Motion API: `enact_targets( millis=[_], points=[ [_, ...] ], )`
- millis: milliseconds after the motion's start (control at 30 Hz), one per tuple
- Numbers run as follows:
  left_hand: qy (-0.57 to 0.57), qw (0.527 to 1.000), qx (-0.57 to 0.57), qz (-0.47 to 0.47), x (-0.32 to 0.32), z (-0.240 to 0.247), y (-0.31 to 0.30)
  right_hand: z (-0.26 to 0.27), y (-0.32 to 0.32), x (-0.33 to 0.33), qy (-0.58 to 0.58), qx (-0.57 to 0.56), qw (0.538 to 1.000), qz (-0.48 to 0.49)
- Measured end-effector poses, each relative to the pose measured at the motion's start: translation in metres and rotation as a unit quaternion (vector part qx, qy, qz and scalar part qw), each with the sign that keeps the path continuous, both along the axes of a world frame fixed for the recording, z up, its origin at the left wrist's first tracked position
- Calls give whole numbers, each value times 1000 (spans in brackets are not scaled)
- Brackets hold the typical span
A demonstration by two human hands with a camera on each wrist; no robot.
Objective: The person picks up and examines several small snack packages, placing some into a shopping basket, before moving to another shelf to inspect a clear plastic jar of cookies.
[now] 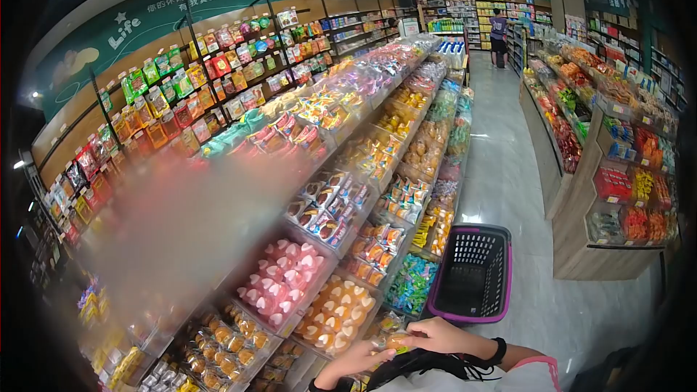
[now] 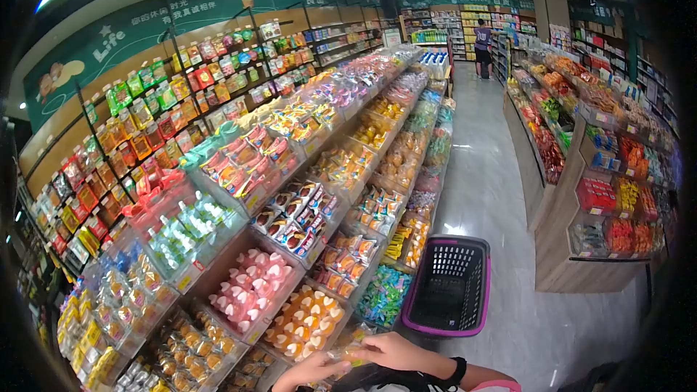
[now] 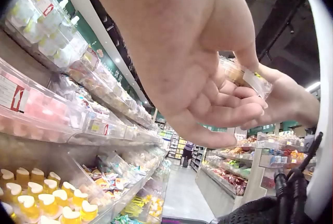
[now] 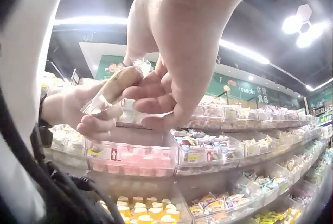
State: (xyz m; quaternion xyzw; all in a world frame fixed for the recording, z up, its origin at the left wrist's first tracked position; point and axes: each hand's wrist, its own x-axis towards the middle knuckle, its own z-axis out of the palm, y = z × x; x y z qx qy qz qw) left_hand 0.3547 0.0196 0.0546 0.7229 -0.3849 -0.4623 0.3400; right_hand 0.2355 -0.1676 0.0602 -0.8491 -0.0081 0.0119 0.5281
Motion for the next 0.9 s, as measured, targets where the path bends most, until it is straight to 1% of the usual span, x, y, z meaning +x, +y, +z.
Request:
enact_targets(
  millis=[33, 133, 167, 233, 333, 433, 700, 733, 833, 900],
  points=[
    [-4, 1000, -5, 3, 1, -4, 2, 0, 1, 1, -6, -12, 1000, 10],
    [-44, 998, -21, -29, 10, -31, 8, -4, 1, 4, -24, -37, 999, 32],
    [-37, 999, -28, -23, 11, -37, 10, -5, 2, 5, -30, -38, 998, 34],
    [-25, 999, -41, -11, 7, -30, 10, -7, 2, 6, -41, -41, 998, 37],
    [-82, 994, -67, -28, 9, -34, 11, -11, 2, 7, -53, -50, 997, 40],
    [-101, 991, -79, -32, 9, -39, 10, -14, 1, 7, -56, -60, 996, 44],
    [-98, 985, -142, -24, 3, -43, 10, -12, 2, 0, -70, -77, 994, 22],
    [-101, 983, -155, -22, 2, -43, 10, -11, 2, -1, -72, -67, 995, 20],
    [-46, 991, -126, -4, -2, -44, 11, -10, 1, -4, -70, -30, 997, 18],
    [-44, 993, -109, -15, -2, -39, 12, -10, 0, -7, -58, 4, 998, 21]
  ],
)
